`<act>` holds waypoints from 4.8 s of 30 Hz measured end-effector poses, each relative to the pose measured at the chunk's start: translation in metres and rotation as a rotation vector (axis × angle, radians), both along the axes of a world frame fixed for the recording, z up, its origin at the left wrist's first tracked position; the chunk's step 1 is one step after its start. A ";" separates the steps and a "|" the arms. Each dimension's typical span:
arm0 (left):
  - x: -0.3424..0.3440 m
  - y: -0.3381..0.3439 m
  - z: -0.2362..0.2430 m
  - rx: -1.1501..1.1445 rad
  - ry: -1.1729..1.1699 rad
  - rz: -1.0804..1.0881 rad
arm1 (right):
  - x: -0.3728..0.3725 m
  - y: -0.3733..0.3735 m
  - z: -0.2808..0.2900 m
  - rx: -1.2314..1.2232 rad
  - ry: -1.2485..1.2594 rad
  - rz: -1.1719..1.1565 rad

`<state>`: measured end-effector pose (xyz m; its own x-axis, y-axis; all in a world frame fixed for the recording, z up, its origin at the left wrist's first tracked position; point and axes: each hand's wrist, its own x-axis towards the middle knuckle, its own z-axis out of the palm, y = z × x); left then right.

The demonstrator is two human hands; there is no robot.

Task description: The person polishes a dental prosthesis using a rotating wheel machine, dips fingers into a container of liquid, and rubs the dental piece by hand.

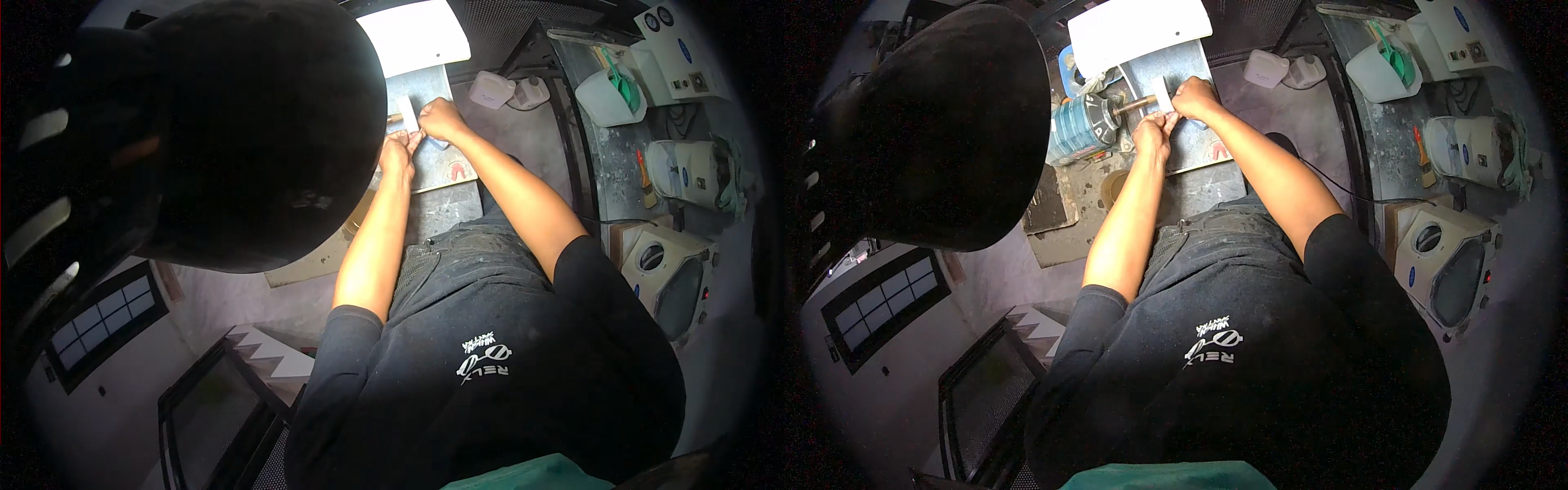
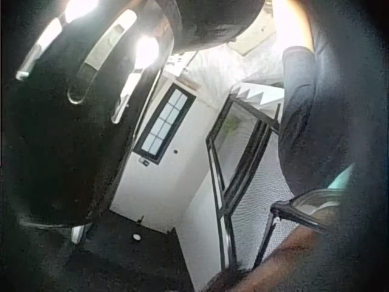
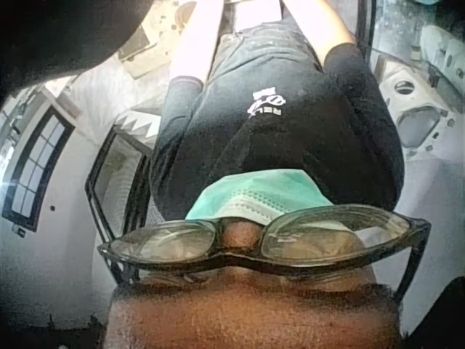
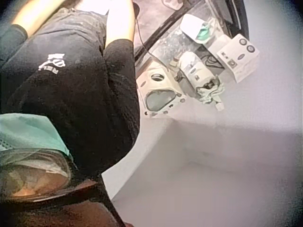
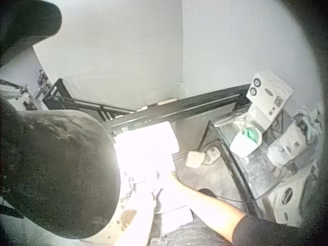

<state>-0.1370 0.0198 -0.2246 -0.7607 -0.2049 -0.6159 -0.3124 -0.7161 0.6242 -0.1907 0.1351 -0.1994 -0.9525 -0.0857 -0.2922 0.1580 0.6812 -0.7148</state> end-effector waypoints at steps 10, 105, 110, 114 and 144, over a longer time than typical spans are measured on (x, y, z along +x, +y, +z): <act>0.010 0.008 -0.019 0.106 0.016 0.017 | 0.031 0.010 -0.004 -0.121 0.370 0.083; 0.018 -0.013 0.080 -0.546 0.400 -0.197 | 0.040 0.014 0.065 -0.839 -0.226 -0.188; 0.076 -0.013 0.182 -0.725 0.556 -0.173 | 0.093 0.035 0.167 -0.872 0.151 0.165; 0.105 -0.004 0.227 -0.673 0.731 -0.091 | 0.118 0.037 0.215 -0.864 0.240 0.223; 0.147 0.000 0.216 -0.472 0.731 -0.064 | 0.142 0.049 0.238 -0.614 0.373 0.439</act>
